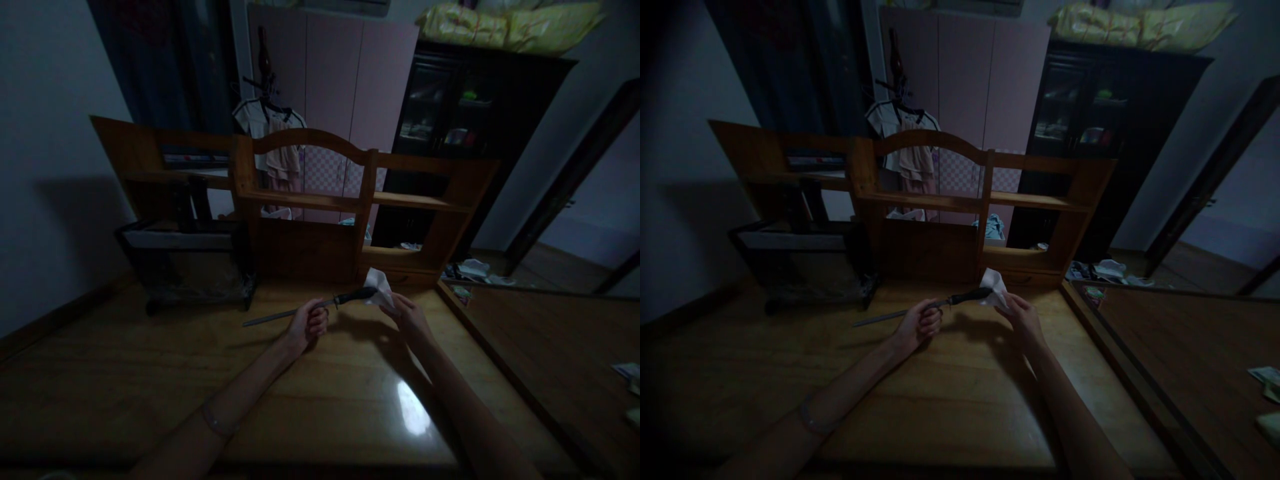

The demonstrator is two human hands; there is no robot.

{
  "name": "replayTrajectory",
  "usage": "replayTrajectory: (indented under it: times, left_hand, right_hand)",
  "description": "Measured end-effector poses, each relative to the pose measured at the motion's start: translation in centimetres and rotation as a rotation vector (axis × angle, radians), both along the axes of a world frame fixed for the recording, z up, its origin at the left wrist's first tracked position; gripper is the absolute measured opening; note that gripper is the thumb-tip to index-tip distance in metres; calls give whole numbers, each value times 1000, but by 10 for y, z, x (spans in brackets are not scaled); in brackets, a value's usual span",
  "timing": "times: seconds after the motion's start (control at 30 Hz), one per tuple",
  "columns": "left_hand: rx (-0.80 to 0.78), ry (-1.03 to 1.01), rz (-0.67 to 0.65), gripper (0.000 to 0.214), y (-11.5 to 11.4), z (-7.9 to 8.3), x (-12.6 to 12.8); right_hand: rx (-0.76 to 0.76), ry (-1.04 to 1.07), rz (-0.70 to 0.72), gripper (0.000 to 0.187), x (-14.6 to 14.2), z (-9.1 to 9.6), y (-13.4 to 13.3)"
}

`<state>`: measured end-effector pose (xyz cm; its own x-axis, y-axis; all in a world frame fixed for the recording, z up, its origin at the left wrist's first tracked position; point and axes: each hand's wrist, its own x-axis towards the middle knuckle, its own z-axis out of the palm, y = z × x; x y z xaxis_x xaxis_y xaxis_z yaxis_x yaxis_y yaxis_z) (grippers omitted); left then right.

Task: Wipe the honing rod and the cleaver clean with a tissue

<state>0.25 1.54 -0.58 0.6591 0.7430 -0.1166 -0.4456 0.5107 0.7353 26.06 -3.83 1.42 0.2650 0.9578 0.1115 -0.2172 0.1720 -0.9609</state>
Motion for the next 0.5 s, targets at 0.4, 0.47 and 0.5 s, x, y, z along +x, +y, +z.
replayTrajectory:
  times: [0.4,0.47,0.5]
  left_hand:
    - [65,119,39,47,-7,6,2]
    - [79,146,65,48,-9,7,4]
    - [87,172,76,49,-11,7,6]
  right_hand:
    - [-44,-50,111,30,-10,4,-5]
    - [-57,-33,93,28,-8,1,-3]
    - [-60,-23,84,27,-7,-1,-2]
